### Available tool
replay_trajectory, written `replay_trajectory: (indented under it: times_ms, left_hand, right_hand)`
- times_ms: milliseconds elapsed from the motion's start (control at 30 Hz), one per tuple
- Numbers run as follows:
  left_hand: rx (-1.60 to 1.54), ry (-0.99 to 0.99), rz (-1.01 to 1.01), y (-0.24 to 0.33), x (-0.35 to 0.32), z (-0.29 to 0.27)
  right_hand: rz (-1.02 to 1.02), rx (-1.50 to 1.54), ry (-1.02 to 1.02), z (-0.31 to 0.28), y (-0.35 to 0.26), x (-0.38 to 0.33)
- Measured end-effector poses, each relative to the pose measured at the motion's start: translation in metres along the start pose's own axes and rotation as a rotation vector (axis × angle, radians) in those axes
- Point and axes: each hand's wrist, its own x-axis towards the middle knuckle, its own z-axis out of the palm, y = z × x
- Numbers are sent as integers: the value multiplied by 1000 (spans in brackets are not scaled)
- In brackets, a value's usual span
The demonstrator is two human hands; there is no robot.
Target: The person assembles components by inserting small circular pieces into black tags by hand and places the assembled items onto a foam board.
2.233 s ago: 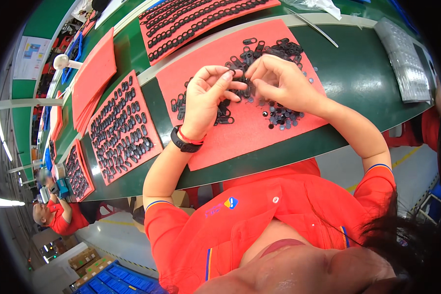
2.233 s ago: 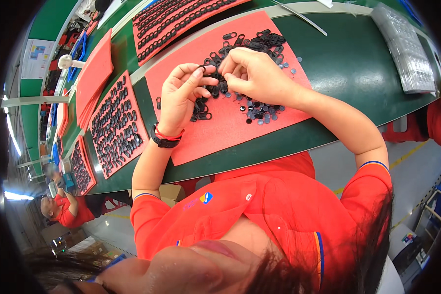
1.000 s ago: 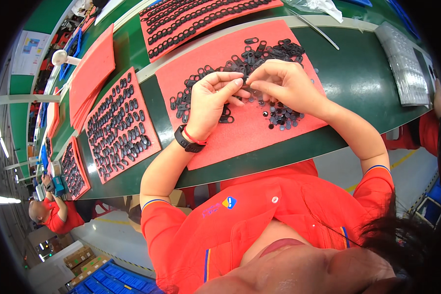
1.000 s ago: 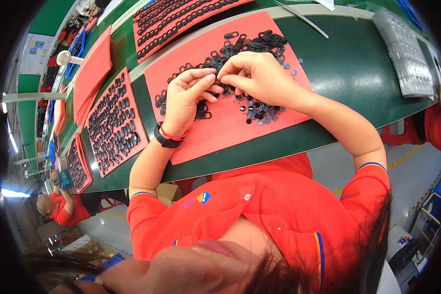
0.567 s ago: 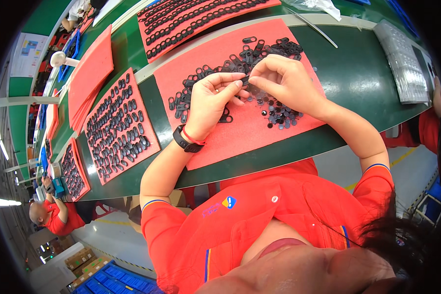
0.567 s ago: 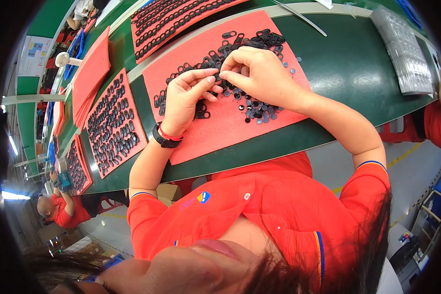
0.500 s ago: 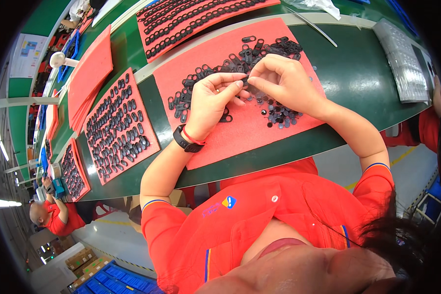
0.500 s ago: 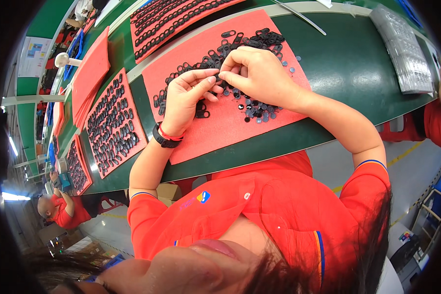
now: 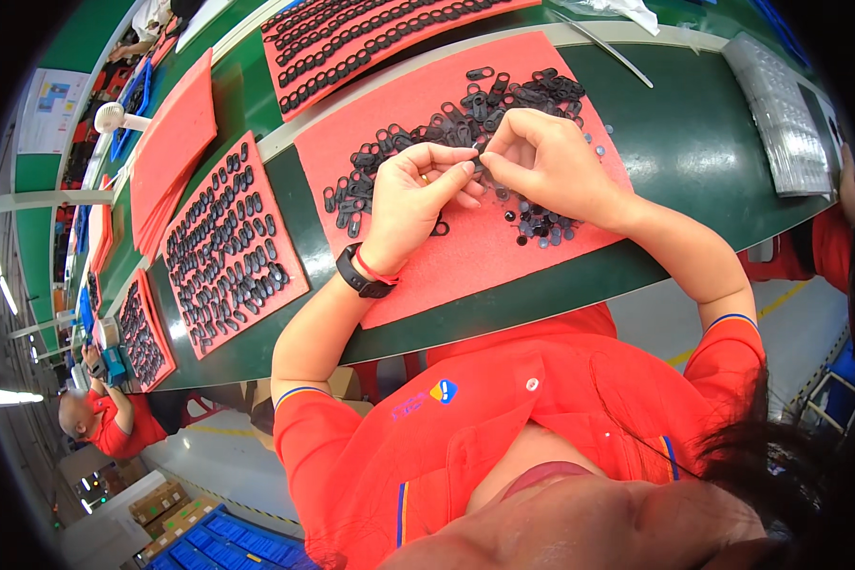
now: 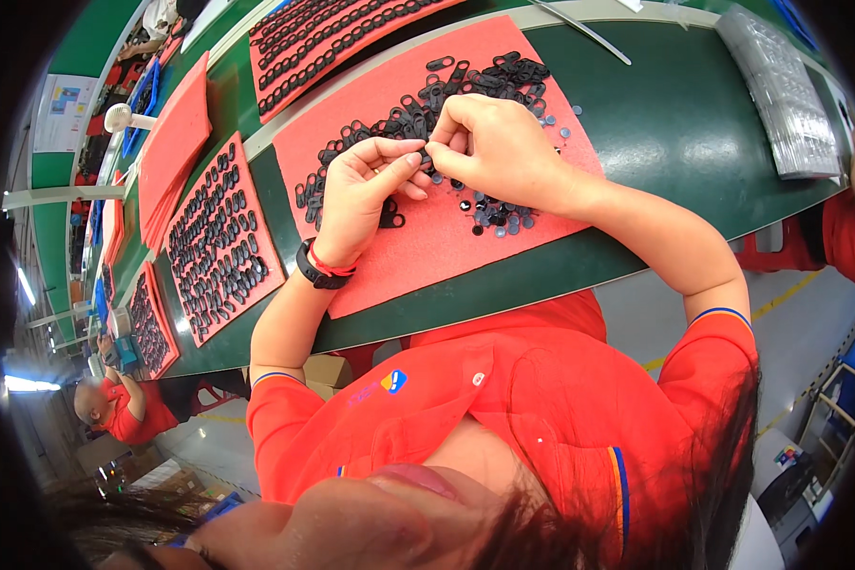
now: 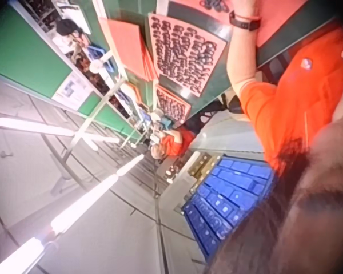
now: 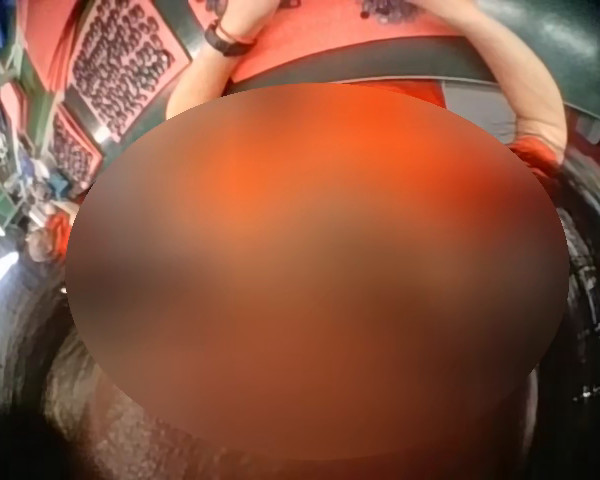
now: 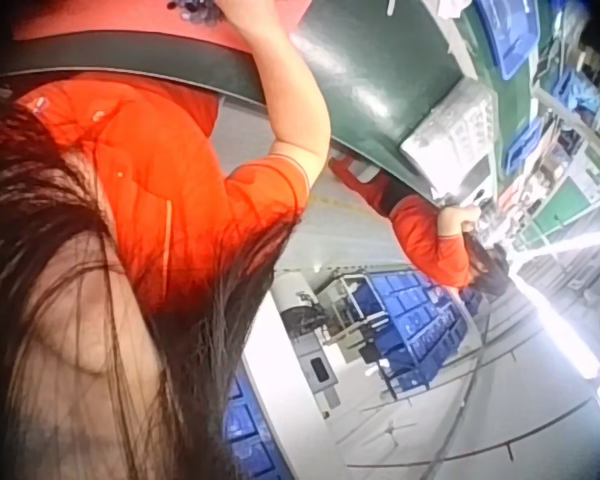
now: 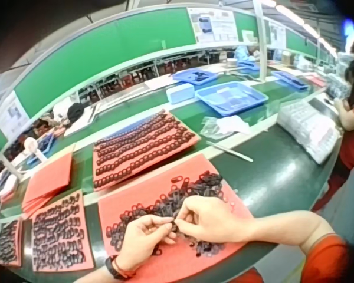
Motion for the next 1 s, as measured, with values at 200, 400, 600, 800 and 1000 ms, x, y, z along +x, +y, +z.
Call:
replay_trajectory:
  times_ms: [200, 400, 600, 800, 1000]
  left_hand:
    - [26, 0, -6, 0, 0, -1]
    - [7, -12, 7, 3, 0, -3]
    - [-18, -8, -2, 3, -2, -3]
    - [-36, 20, 16, 4, -5, -1]
    - [9, 36, -3, 3, -6, -3]
  right_hand:
    - [38, 0, -6, 2, -1, 0]
    - [82, 72, -18, 1, -4, 1]
    - [176, 141, -67, -2, -9, 2]
    - [273, 215, -165, -7, -14, 0]
    - [303, 194, -185, -2, -9, 5]
